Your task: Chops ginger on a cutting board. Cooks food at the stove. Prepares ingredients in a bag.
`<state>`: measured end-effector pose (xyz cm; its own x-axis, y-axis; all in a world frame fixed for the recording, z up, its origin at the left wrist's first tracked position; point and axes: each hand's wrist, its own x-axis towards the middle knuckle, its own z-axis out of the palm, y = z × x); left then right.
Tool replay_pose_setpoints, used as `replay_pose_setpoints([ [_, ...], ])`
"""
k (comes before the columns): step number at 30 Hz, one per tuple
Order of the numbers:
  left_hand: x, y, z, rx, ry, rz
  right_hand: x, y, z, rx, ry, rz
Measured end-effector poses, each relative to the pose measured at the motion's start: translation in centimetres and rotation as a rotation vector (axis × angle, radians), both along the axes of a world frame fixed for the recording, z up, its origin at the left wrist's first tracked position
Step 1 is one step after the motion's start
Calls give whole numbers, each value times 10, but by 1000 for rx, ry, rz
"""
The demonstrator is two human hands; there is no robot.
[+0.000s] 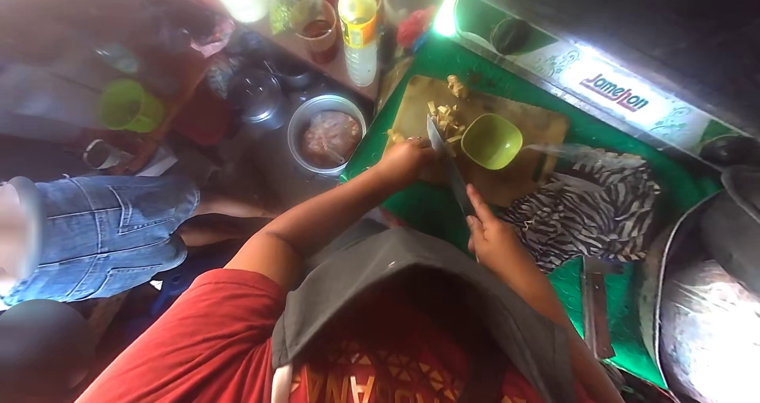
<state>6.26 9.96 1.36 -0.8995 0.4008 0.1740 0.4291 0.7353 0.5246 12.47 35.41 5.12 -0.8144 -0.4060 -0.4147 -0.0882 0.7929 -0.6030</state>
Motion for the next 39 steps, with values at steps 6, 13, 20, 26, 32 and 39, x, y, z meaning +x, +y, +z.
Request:
replay_pose_setpoints([
  [6,7,-8,-3,-158,72,67,9,6,-5,-64,139,35],
  [13,6,-3,-4,-142,78,109,17,10,-11,-100,200,68],
  [20,2,-4,-6,-123,79,86,15,14,-3,-37,268,139],
  [26,0,-6,-9,-111,73,66,6,-4,-2,176,82,175],
  [32,-3,-6,-7,-142,99,60,10,4,-15,-26,272,106],
  [39,-1,-5,-9,-152,119,73,16,15,-6,-25,323,161],
])
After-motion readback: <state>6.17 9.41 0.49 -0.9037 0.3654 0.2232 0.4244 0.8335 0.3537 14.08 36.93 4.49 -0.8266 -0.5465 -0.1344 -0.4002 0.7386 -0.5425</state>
